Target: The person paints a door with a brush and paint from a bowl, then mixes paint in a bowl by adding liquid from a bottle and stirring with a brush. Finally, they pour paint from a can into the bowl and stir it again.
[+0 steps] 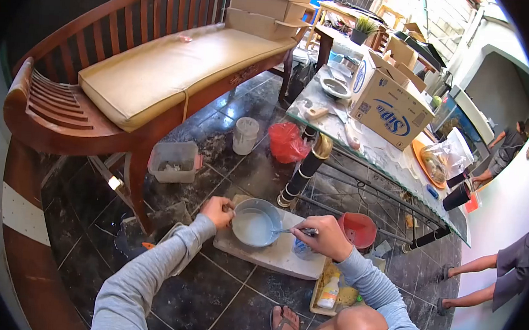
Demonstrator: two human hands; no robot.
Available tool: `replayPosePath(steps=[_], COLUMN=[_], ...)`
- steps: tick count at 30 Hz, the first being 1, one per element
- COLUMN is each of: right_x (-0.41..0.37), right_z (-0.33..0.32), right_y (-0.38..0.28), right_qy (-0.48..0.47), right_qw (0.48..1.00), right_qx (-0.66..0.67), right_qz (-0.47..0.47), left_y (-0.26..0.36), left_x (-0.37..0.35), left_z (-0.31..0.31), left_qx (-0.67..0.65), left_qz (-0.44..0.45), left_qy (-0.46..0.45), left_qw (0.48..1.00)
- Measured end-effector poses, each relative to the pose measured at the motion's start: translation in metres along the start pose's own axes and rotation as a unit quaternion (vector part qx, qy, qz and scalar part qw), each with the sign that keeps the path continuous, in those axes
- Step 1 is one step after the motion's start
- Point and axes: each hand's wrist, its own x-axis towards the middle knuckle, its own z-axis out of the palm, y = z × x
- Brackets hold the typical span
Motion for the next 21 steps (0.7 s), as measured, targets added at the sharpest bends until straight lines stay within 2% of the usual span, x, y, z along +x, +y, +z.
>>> replayPosePath(steps=[1,3,4,5,7,9,11,13,14,17,21], right_x=[-0.003,-0.003,-0.001,0.0,-0.002,0.001,-0.002,0.001,0.001,-0.001,0.002], right_z=[0.002,0.003,0.001,0.002,0.007,0.005,0.006,0.007,0.008,0.009,0.007], right_y=[0.002,0.0,0.0,-0.001,-0.01,-0.013,-0.017,-0.024,-0.021,-0.025,-0.021], right_qy=[-0.013,0.031,-0.006,-0.027,0.03,-0.015,0.004,0.013,-0.015,0.033,0.007], right_qw=[1.0,0.999,1.0,0.999,0.998,0.998,0.998,0.998,0.998,0.998,0.998], right_qx=[-0.004,0.026,0.011,0.015,0.034,0.028,-0.004,0.005,-0.002,-0.01,-0.015], right_qz=[-0.002,-0.005,-0.005,0.013,0.045,0.047,0.058,0.064,0.066,0.052,0.066], left_y=[0.001,-0.029,-0.029,-0.02,-0.028,-0.027,0.006,0.008,0.004,0.005,0.016], left_x=[0.0,0.021,0.019,0.013,0.015,0.022,0.001,-0.002,0.003,-0.002,-0.03], left_z=[-0.004,-0.003,-0.001,-0.005,-0.005,-0.02,-0.034,-0.046,-0.057,-0.083,-0.116], left_qx=[-0.06,0.084,0.053,-0.04,-0.14,-0.14,-0.041,0.013,0.041,0.059,0.061], left_qz=[0.018,0.168,0.133,0.083,0.051,-0.008,-0.05,0.02,0.059,0.166,0.148], left_qy=[-0.034,-0.008,-0.005,-0.064,-0.106,-0.158,-0.115,-0.072,-0.063,0.002,0.033], left_qw=[0.997,0.982,0.99,0.994,0.983,0.977,0.991,0.997,0.995,0.984,0.987])
